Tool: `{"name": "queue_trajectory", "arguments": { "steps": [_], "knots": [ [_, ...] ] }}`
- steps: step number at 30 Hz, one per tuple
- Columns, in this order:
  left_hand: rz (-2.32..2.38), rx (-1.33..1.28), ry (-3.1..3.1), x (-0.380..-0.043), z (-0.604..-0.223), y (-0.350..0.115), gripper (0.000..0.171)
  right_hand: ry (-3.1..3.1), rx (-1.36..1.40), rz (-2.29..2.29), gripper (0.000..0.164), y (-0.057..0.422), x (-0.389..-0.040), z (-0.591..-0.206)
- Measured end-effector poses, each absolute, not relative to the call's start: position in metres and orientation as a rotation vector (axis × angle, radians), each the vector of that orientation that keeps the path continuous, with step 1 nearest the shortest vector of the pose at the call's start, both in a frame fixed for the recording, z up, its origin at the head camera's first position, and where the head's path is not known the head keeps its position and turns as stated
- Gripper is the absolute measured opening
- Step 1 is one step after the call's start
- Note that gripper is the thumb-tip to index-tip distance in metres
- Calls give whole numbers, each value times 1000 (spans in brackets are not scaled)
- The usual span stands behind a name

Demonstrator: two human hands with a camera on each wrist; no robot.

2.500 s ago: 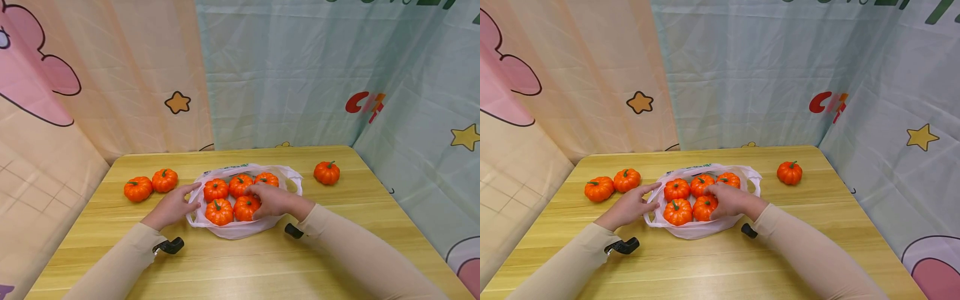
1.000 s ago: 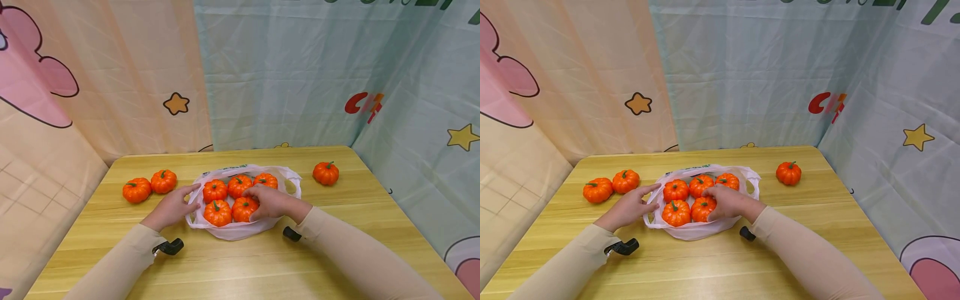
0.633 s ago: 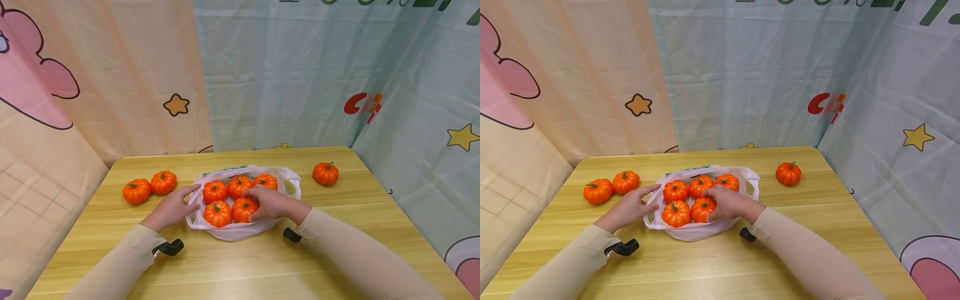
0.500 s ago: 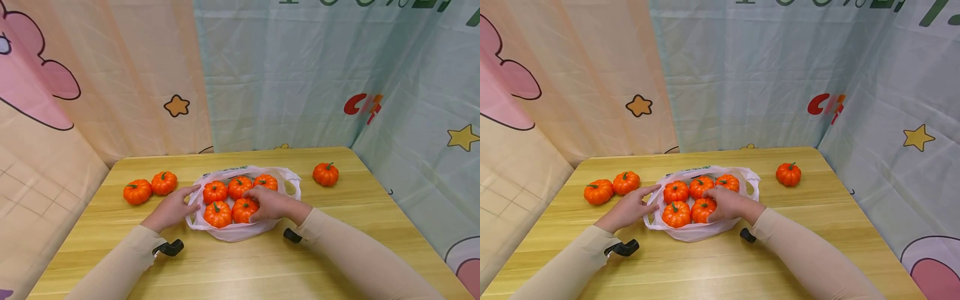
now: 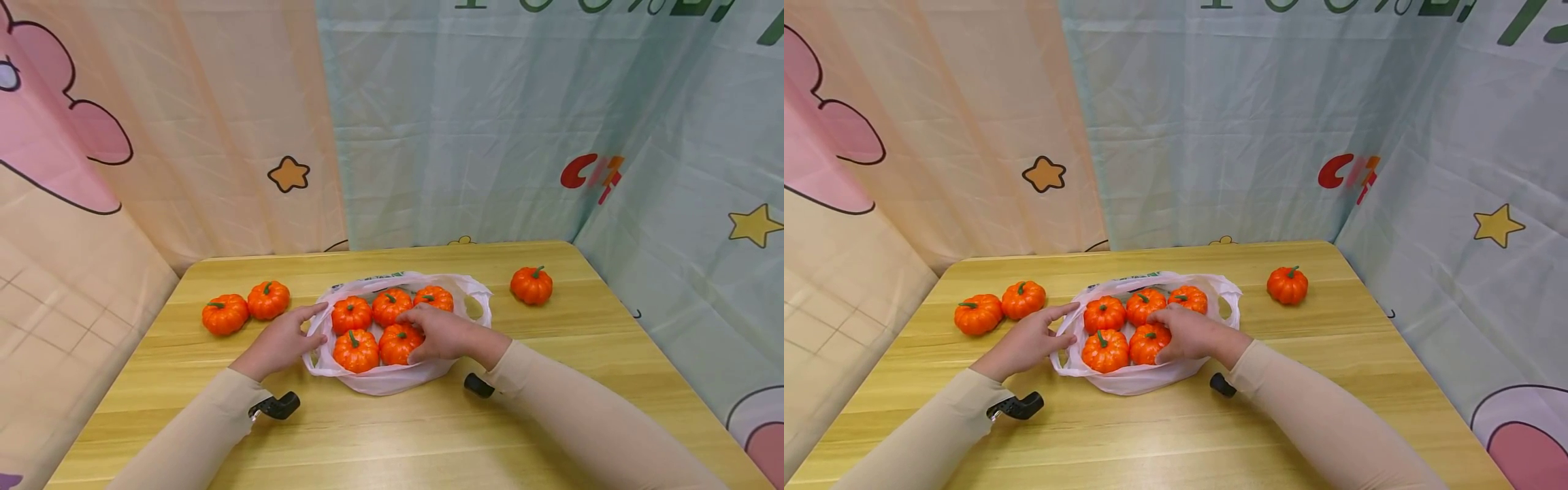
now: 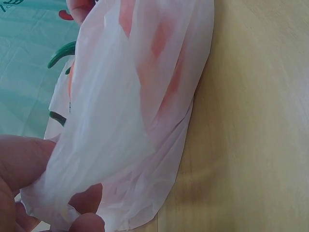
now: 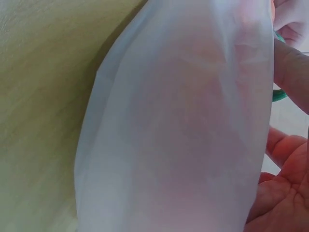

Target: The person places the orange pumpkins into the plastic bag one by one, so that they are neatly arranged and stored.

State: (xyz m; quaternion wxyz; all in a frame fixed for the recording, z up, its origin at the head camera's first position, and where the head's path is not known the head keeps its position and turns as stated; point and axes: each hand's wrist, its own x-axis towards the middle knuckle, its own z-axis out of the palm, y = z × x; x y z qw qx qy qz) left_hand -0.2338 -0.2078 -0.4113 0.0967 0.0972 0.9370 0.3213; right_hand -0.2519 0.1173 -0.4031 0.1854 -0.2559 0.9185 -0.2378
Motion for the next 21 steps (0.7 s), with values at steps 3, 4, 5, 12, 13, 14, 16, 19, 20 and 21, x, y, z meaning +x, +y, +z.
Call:
{"name": "queue_trajectory", "arguments": {
  "steps": [3, 4, 5, 12, 13, 14, 16, 19, 20, 21],
  "knots": [
    [954, 283, 2771, -234, -410, -208, 70, 2591, -708, -682, 72, 117, -252, -403],
    [953, 282, 2772, -234, -410, -208, 70, 2591, -705, -688, 72, 117, -251, -403],
    [952, 282, 2771, -234, -410, -208, 70, 2592, -704, -689, 72, 117, -251, -403],
    [949, 290, 2776, -233, -410, -209, 70, 2603, -759, -723, 69, 121, -251, -395],
    [952, 288, 2775, -233, -409, -209, 70, 2605, -772, -746, 68, 123, -251, -392],
    [953, 289, 2774, -233, -409, -209, 70, 2609, -786, -777, 67, 125, -251, -388],
    [956, 288, 2774, -234, -409, -209, 70, 2620, -808, -852, 65, 130, -253, -380],
    [961, 292, 2769, -234, -410, -210, 70, 2649, -781, -982, 63, 141, -257, -365],
    [962, 295, 2768, -234, -410, -210, 70, 2662, -766, -1023, 62, 146, -259, -360],
    [963, 298, 2767, -234, -410, -210, 70, 2669, -739, -1067, 61, 151, -261, -356]
  ]
}}
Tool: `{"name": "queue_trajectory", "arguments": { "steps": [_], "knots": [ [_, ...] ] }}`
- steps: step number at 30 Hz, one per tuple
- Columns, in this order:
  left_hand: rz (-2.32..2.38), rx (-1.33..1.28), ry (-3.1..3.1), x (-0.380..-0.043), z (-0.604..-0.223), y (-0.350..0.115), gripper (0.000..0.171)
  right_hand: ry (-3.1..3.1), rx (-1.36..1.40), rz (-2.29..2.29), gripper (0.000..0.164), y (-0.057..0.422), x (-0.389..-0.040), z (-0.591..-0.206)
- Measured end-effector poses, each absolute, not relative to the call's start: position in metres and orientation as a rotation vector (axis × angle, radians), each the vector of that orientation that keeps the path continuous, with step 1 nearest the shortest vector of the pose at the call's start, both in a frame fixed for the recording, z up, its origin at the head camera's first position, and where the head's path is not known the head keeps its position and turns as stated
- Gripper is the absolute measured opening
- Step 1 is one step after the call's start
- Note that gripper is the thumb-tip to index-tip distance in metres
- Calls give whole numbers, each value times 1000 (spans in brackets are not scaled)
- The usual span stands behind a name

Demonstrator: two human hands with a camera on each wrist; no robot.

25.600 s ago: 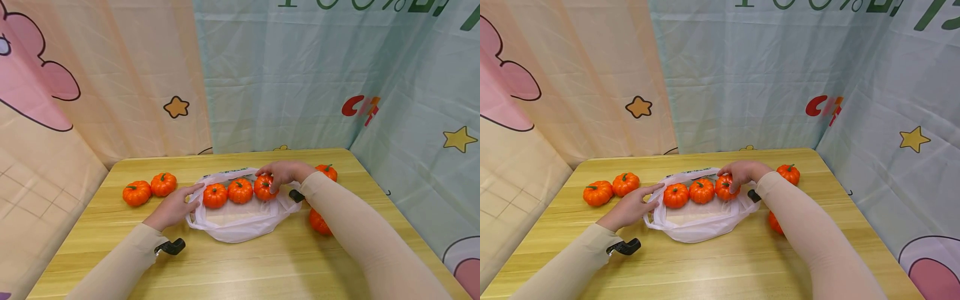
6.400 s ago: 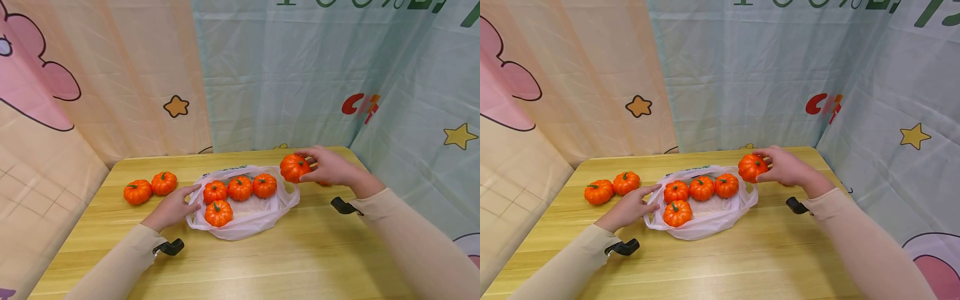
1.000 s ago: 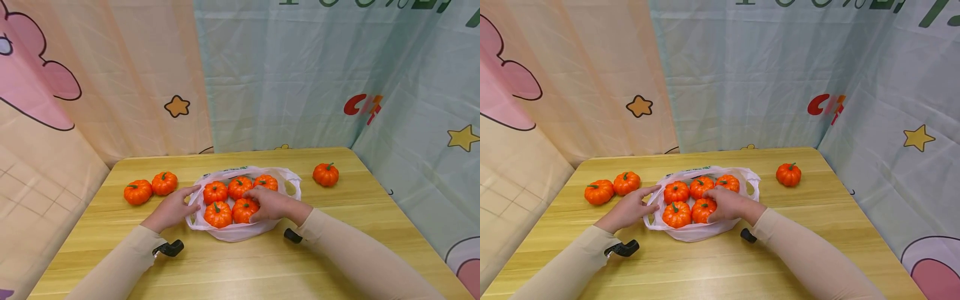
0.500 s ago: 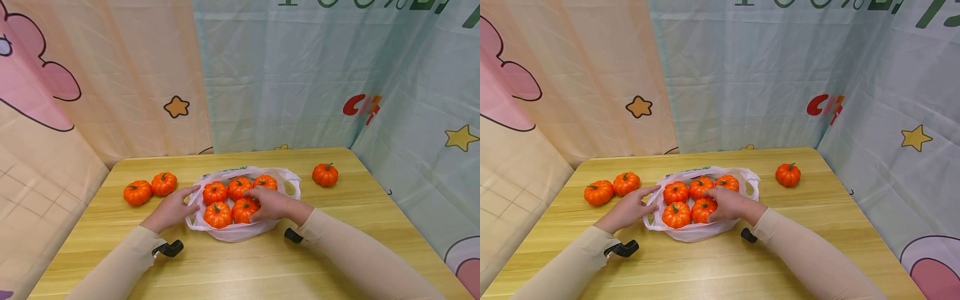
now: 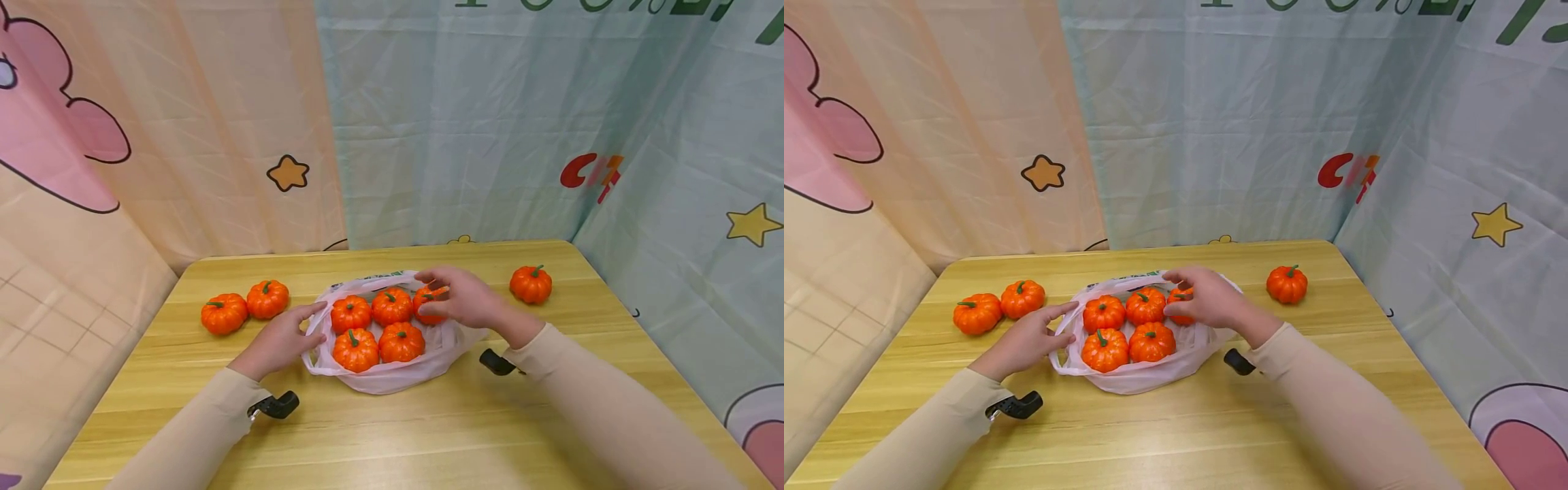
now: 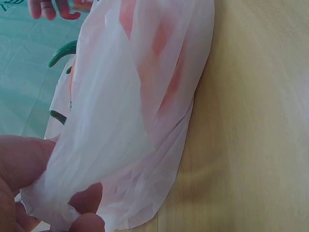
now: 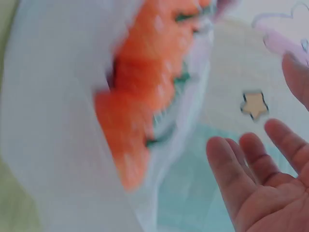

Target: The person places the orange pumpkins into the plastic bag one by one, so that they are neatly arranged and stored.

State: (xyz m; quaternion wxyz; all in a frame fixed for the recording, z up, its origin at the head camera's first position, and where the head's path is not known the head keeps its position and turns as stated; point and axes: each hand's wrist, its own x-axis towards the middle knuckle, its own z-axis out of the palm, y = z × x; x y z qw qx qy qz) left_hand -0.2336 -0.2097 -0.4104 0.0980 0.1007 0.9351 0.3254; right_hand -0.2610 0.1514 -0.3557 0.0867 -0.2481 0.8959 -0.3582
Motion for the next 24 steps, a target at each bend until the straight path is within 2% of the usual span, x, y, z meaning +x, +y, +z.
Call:
{"name": "queue_trajectory", "arguments": {
  "steps": [9, 19, 24],
  "knots": [
    [959, 305, 2767, -233, -410, -209, 70, 2779, -474, -1172, 62, 212, -286, -336],
    [961, 308, 2774, -235, -412, -209, 70, 2890, -191, -903, 74, 284, -312, -347],
    [953, 302, 2772, -235, -412, -209, 70, 2917, -164, -844, 75, 309, -318, -360]
  ]
}}
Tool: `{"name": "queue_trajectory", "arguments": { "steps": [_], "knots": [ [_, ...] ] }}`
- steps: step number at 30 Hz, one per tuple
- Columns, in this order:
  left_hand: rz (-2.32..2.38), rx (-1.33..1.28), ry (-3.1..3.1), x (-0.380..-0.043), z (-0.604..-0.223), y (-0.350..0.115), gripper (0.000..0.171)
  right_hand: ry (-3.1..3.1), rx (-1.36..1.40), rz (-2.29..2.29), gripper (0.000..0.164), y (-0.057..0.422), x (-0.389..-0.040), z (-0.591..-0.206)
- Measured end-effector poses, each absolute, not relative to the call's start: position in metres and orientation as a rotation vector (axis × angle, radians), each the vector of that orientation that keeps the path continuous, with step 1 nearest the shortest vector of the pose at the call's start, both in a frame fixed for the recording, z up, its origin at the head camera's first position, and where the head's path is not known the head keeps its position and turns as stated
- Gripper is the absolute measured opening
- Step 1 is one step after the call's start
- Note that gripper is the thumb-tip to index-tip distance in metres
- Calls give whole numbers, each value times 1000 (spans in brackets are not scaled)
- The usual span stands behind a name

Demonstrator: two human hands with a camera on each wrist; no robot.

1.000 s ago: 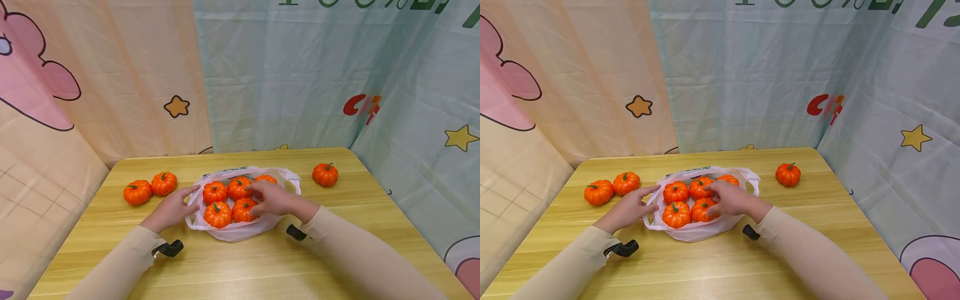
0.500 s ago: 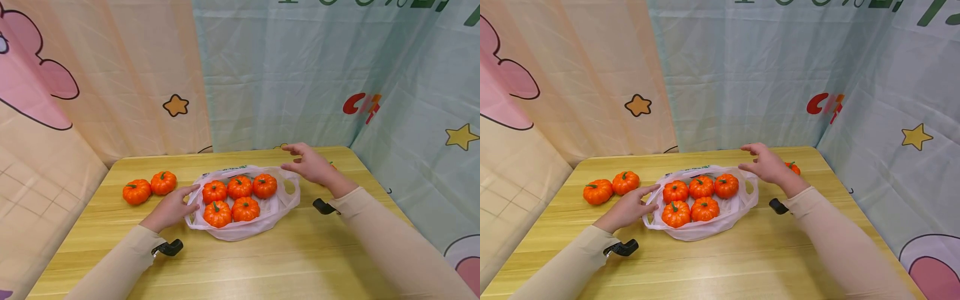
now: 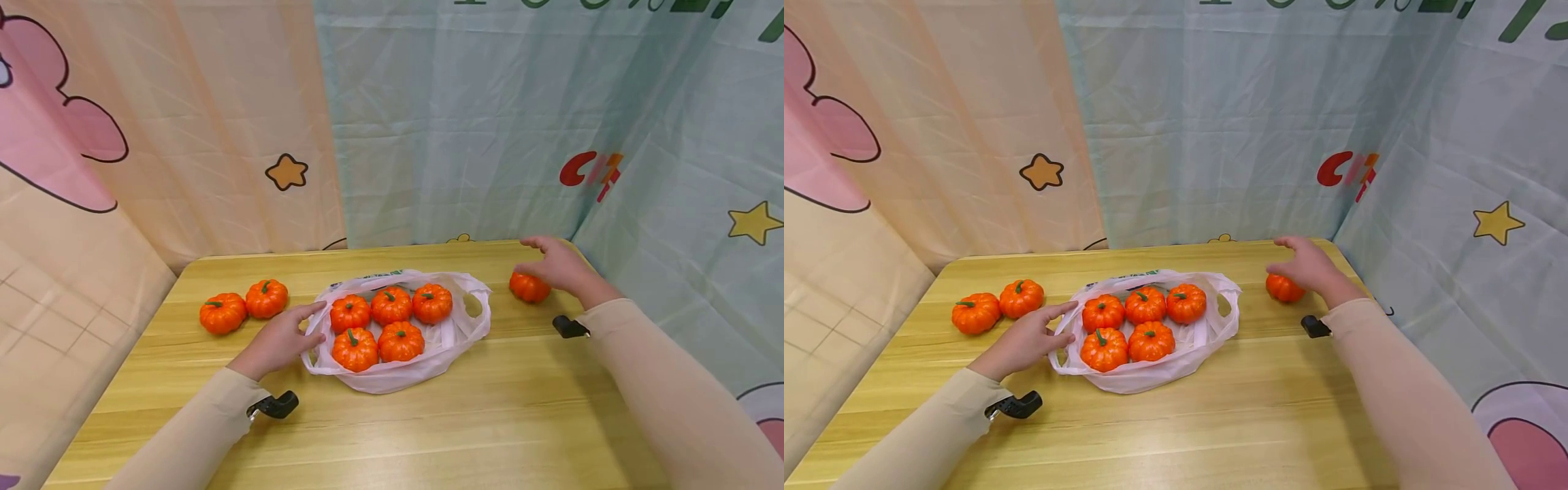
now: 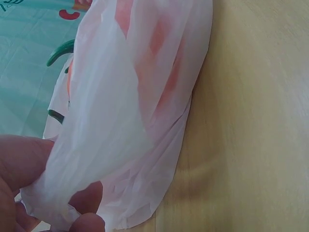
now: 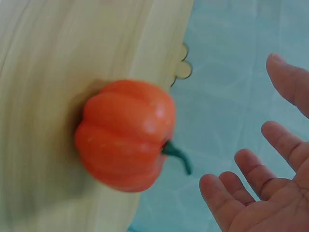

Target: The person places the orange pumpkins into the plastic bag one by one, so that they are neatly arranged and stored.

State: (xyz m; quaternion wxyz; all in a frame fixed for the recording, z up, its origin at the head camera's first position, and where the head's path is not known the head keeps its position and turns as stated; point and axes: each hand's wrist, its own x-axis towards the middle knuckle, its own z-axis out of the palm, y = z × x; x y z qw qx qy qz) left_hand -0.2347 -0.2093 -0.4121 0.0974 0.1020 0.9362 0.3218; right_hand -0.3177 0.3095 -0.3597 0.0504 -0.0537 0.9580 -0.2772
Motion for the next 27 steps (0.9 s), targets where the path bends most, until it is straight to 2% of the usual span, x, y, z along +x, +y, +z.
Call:
{"name": "queue_trajectory", "arguments": {
  "steps": [14, 27],
  "knots": [
    [957, 301, 2767, -234, -412, -212, 71, 2761, -47, -921, 90, 342, -323, -390],
    [953, 304, 2768, -235, -413, -212, 70, 2706, -42, -994, 95, 350, -326, -408]
  ]
}}
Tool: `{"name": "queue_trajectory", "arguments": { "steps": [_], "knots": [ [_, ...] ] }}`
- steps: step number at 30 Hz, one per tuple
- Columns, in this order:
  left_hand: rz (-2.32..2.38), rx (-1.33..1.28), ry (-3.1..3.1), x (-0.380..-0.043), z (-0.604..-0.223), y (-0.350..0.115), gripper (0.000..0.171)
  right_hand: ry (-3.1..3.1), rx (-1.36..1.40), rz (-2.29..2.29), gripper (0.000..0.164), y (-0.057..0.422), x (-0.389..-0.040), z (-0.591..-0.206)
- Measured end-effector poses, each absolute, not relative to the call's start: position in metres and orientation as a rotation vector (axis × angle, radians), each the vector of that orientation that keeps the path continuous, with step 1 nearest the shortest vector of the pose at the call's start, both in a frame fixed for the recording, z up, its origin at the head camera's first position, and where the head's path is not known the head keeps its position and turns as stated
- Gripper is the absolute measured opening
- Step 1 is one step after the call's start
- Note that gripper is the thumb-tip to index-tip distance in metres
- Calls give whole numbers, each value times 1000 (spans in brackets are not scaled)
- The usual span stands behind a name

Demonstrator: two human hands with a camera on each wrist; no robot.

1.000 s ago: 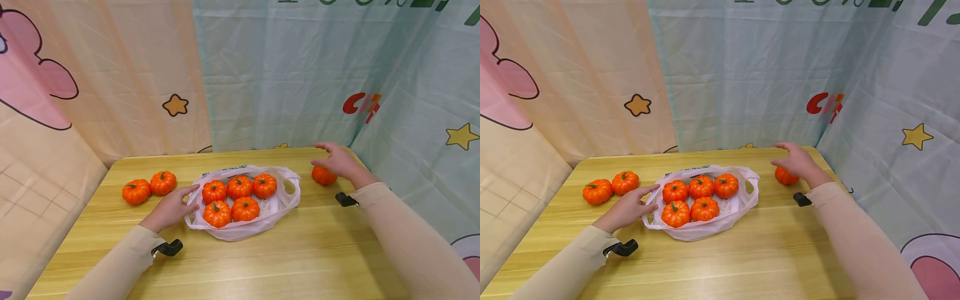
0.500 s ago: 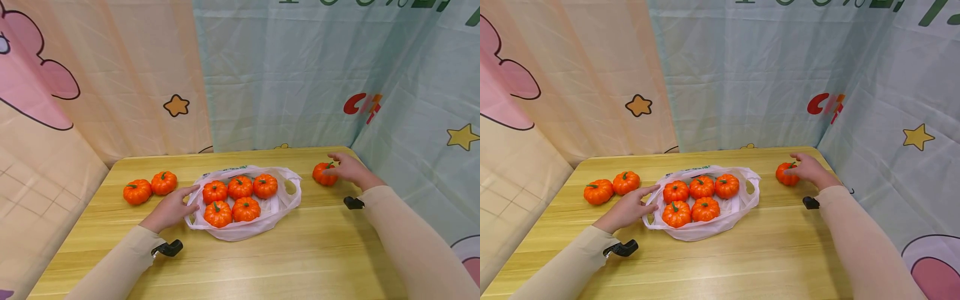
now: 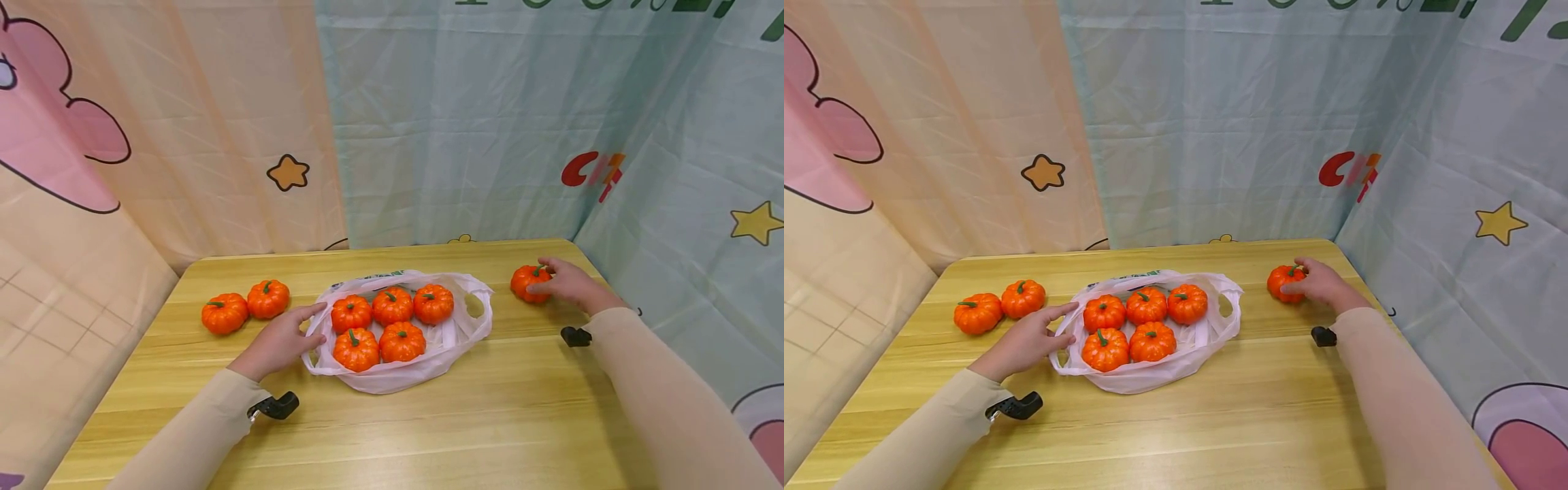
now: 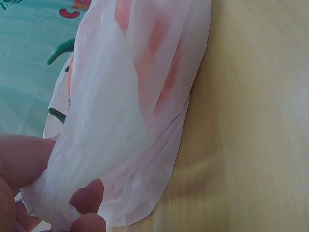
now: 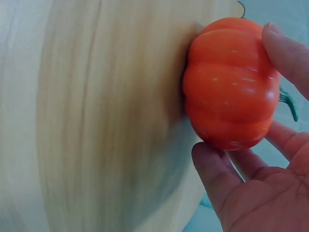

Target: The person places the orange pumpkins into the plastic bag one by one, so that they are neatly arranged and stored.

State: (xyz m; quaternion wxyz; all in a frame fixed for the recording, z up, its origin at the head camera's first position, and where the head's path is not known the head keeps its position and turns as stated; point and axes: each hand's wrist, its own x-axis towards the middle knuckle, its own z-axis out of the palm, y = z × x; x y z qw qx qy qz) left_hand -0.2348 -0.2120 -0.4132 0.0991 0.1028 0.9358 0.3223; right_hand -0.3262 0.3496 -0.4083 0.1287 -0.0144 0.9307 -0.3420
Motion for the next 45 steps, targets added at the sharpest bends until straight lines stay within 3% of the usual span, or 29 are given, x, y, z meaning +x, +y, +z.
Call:
{"name": "queue_trajectory", "arguments": {
  "steps": [13, 45],
  "knots": [
    [957, 295, 2764, -234, -413, -212, 71, 2696, -57, -992, 87, 352, -328, -415],
    [948, 295, 2779, -235, -415, -211, 71, 2674, -43, -1021, 86, 353, -329, -416]
  ]
}}
